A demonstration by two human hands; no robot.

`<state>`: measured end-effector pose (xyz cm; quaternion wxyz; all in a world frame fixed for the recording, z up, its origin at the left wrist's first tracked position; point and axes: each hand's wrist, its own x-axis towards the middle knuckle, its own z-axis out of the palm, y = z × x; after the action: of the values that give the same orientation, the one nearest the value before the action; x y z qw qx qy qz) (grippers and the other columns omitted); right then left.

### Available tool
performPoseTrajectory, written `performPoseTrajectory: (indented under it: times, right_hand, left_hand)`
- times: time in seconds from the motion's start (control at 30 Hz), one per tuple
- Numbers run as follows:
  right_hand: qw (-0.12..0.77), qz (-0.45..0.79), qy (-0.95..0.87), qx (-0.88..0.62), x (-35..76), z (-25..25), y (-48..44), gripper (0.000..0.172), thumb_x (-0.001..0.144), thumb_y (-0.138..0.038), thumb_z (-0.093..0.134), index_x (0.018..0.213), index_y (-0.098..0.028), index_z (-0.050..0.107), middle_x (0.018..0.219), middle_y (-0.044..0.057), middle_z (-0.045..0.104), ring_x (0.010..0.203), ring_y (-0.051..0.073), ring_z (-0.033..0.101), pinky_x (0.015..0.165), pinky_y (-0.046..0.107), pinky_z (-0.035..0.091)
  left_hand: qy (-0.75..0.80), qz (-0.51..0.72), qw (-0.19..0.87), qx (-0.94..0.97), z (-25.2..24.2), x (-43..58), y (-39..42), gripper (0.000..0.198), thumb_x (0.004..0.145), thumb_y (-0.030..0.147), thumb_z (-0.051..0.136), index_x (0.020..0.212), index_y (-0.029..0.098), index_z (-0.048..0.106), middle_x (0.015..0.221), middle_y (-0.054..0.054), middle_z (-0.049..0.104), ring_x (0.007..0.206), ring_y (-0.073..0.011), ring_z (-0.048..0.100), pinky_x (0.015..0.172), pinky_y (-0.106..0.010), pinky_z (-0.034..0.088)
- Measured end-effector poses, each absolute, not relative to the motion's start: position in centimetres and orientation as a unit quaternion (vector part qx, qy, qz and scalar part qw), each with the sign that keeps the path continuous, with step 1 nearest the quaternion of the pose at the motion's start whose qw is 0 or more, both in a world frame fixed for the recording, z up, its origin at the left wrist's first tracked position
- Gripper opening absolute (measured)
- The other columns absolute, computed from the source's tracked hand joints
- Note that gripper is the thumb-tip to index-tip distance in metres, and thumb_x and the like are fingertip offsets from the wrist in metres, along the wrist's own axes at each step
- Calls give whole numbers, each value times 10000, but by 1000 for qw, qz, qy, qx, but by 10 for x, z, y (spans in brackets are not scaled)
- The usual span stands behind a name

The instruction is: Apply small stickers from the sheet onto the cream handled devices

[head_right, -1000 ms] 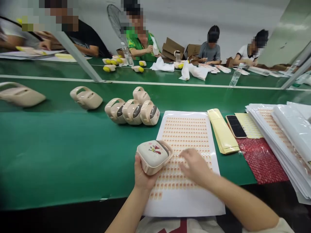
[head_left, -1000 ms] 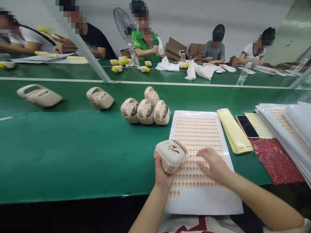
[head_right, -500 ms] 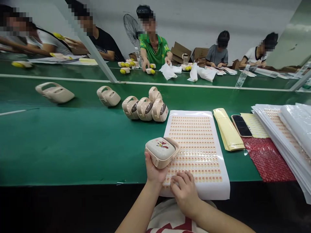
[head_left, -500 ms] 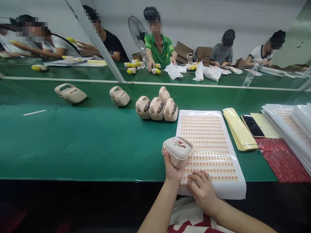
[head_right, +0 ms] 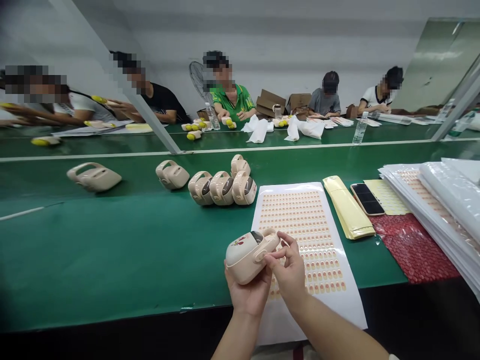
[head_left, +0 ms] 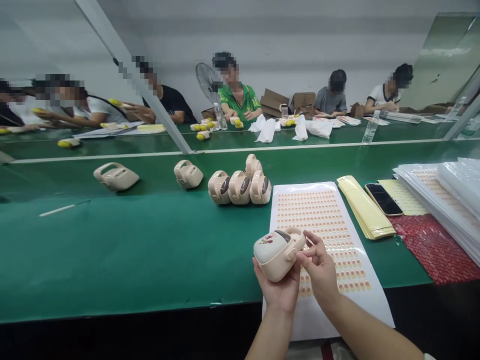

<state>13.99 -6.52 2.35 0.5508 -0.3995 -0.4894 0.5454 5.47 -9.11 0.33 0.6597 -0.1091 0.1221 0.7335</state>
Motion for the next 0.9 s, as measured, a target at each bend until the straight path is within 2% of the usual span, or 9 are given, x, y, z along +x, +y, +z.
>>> performPoseTrajectory:
  times: [0.17,0.27,0.4,0.5,0.7,0.77,0.9]
  right_hand:
    - [551,541,-491,-403,136,18,-68,228,626,-379,750,567,-204,616,1237,77,472,1182,292,443,1002,467,341]
    - [524,528,-536,-398,140,17,-66,172,661,-337,732,602,-208,636,1252,70,458,1162,269,466,993,435,362]
    - [515,501,-562,-409,141,16,-63,159,698,-326,704,619,-210,631,1235,73,453,1197,263,431,1000,435,353]
    - [525,472,-574,-415,139,16,-64,179,714,-336,690,614,-206,616,1211,80,457,1202,266,420,988,437,358]
    - [522,401,-624,-421,136,16,-67,183,733,-317,660,617,-205,574,1120,92,483,1165,261,435,950,441,379]
    - [516,399,-624,-430,136,15,-66,161,702,-315,680,685,-210,560,1121,88,480,1172,262,423,967,449,364]
    - [490,490,-563,-450,136,11,-56,423,613,-362,728,930,-233,480,1197,84,466,1147,265,452,948,461,389]
  left_hand:
    - [72,730,671,-104,2,56,-93,440,770,492,465,1027,174,627,1030,-87,674,933,-212,627,733,-254,525]
    - [69,730,666,-140,6,57,-93,475,791,510,411,1015,160,641,1018,-97,681,932,-231,632,707,-259,533]
    - [70,727,662,-172,12,59,-93,516,816,529,354,1024,152,639,1037,-105,676,929,-227,636,703,-264,537]
    - [68,722,668,-164,13,59,-94,514,808,533,367,1044,159,629,1078,-106,663,944,-210,633,721,-255,532]
    - [55,713,686,-136,8,54,-96,466,760,543,460,979,183,659,1008,-60,695,948,-172,633,798,-220,505]
    - [60,714,687,-122,5,55,-97,454,751,542,487,998,198,652,1047,-52,681,977,-174,620,824,-226,498]
    - [84,715,687,-97,-1,56,-100,408,736,519,545,1032,251,632,1119,-16,643,1044,-197,584,814,-250,510]
